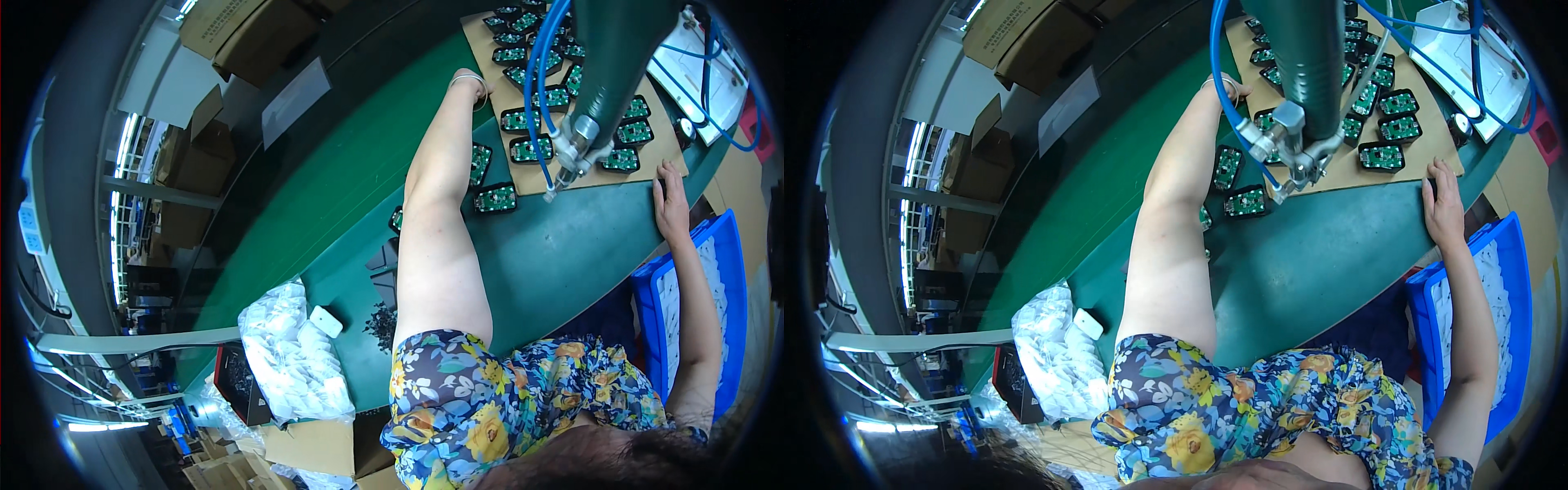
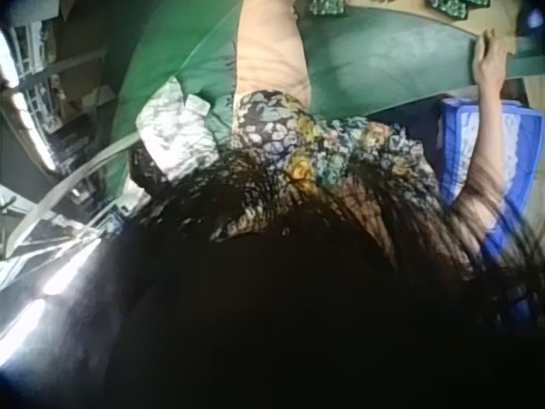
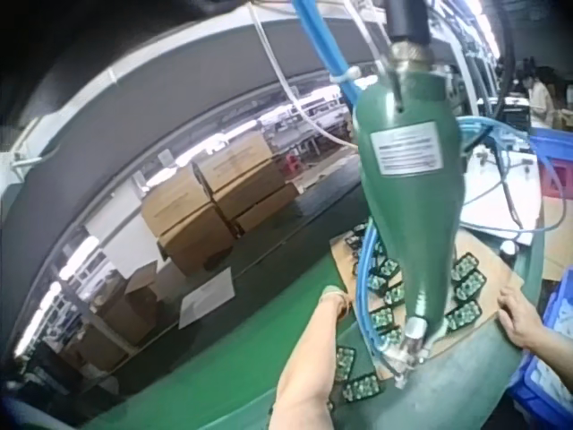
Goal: The person assembles small electronic devices by inserting white plastic components into black circuit board housings. They use a pneumatic tool to secure the parts and place the finished units on a cardboard sheet. The person also moves a blue bin of components and adjusts the cardboard sheet on the workbench.
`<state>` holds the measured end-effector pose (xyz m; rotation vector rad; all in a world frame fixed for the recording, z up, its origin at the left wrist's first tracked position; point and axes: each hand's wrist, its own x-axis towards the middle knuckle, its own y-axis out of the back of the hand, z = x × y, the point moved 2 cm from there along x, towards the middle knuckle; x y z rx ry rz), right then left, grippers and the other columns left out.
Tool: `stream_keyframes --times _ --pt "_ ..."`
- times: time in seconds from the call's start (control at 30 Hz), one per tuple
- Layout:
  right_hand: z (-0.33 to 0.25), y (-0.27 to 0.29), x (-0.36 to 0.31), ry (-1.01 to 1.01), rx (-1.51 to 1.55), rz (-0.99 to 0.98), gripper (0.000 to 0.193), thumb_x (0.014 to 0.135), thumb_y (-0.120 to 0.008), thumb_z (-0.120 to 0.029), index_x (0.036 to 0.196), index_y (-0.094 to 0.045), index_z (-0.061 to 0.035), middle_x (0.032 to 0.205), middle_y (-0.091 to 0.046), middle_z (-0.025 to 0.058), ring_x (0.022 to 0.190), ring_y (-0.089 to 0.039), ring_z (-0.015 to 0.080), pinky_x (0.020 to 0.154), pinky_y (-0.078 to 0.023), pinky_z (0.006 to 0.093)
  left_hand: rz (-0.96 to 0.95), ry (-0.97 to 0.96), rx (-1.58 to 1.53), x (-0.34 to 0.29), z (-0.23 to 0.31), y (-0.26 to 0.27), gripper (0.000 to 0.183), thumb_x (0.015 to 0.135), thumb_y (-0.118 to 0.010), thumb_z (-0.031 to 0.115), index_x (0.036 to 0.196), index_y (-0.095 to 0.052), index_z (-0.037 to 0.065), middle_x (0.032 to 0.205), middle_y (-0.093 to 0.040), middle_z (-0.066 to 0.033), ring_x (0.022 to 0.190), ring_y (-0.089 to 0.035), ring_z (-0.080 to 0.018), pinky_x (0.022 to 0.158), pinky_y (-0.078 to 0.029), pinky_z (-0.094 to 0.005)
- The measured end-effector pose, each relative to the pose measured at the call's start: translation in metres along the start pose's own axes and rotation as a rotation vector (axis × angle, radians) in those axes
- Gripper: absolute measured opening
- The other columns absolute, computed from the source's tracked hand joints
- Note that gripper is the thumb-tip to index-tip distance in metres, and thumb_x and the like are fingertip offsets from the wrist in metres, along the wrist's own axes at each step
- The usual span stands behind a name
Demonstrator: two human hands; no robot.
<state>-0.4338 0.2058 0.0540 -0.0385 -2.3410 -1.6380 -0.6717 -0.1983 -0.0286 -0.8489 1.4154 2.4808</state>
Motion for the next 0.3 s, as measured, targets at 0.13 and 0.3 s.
stream_keyframes --times 0.13,0.3 --pt "0.003 0.000 0.000 -0.017 -0.004 0.023 0.027 0.087 -0.048 -0.016 0.110 -0.047 0.0003 0.122 -0.045 0.0178 0.118 -0.039 0.0323 0.098 -0.032 0.0372 -0.080 0.063 0.050 -0.006 -0.011 -0.009 0.049 0.065 -0.075 0.040 0.085 -0.062 -0.003 0.087 -0.064 -0.0111 0.076 -0.059 -0.0168 0.071 -0.048 -0.0325" --pt "0.018 -0.007 -0.002 -0.061 0.006 0.017 0.030 0.087 -0.051 -0.017 0.111 -0.047 -0.0001 0.123 -0.044 0.0181 0.117 -0.039 0.0333 0.098 -0.032 0.0376 -0.029 0.025 0.250 -0.082 -0.002 0.008 0.051 0.071 -0.069 0.042 0.103 -0.061 0.003 0.107 -0.059 -0.0143 0.099 -0.057 -0.0248 0.087 -0.044 -0.0347"
